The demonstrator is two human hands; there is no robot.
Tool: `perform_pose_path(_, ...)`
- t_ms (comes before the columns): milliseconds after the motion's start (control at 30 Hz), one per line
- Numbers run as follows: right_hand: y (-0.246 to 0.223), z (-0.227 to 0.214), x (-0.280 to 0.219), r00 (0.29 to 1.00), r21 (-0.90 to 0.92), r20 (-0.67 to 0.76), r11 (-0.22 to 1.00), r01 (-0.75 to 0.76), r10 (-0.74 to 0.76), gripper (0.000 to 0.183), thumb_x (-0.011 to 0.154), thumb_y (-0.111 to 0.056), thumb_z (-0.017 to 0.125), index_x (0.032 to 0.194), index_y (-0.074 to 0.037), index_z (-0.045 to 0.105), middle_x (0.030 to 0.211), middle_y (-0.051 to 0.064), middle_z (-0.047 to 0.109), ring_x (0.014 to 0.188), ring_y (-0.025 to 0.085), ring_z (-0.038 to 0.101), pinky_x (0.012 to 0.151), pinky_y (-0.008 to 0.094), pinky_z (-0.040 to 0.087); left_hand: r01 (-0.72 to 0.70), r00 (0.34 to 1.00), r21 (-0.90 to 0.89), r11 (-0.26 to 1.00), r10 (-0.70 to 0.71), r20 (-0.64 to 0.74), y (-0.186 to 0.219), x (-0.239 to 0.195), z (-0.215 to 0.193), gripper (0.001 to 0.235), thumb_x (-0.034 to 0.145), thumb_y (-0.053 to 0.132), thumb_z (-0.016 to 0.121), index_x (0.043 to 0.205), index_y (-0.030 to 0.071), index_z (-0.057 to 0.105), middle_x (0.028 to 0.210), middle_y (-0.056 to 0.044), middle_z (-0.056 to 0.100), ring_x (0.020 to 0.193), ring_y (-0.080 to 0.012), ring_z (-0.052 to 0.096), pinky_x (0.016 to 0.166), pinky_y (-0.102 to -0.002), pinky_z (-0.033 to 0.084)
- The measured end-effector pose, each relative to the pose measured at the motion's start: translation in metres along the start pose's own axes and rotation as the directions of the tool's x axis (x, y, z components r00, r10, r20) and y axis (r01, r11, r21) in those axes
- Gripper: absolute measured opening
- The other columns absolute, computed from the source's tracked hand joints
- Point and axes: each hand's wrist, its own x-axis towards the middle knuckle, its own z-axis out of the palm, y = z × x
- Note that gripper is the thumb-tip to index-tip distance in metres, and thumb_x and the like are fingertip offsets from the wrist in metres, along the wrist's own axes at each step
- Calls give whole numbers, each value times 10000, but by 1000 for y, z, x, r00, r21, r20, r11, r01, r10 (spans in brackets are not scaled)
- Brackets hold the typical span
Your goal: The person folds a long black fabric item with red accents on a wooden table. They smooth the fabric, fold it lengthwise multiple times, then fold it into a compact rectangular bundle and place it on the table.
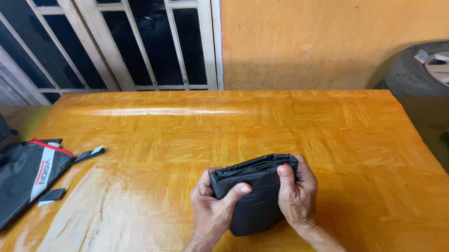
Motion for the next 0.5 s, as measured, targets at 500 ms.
perform_pose_path(500,-6,9,42,740,-608,152,652,-452,655,794,964,-754,455,856,-14,720,916,257,754,1039,441,707,845,494,531,475,841,480,737,-541,-1,11,23,15,998,763,696,786,1484,93,449,1219,-303,696,1229,-454,647,1020,-531,521)
